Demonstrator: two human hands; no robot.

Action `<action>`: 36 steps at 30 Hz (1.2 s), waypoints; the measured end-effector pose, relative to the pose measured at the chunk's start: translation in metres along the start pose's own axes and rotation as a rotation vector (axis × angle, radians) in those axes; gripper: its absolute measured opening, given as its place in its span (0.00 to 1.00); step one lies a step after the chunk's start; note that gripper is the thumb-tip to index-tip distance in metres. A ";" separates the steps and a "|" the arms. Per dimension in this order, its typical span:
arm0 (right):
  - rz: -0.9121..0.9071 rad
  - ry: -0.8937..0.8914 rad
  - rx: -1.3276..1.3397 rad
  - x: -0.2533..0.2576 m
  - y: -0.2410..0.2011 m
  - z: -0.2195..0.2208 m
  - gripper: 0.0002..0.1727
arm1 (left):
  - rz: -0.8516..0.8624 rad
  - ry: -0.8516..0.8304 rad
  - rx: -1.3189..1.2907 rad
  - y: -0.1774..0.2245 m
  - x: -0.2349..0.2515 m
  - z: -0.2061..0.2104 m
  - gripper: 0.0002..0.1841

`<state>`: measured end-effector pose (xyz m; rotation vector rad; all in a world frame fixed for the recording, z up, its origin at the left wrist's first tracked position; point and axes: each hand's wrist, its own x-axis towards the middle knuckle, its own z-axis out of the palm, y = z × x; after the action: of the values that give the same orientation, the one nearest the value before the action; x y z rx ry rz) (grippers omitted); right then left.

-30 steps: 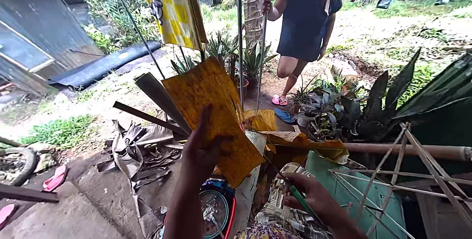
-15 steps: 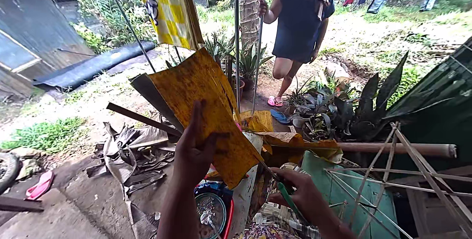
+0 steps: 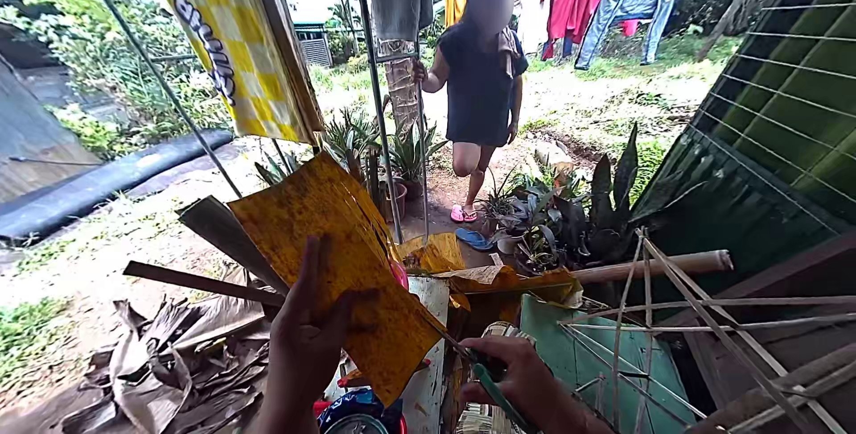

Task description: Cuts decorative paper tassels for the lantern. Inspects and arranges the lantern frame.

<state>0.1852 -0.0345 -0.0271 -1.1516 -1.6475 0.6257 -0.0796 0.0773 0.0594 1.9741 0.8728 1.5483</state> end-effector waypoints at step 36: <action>0.097 -0.062 0.280 -0.005 -0.006 -0.005 0.30 | 0.083 -0.048 -0.020 0.013 -0.008 0.022 0.50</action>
<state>0.1873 -0.0417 -0.0224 -1.0190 -1.5057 0.9307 -0.0575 0.0629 0.0577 2.0475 0.7618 1.5428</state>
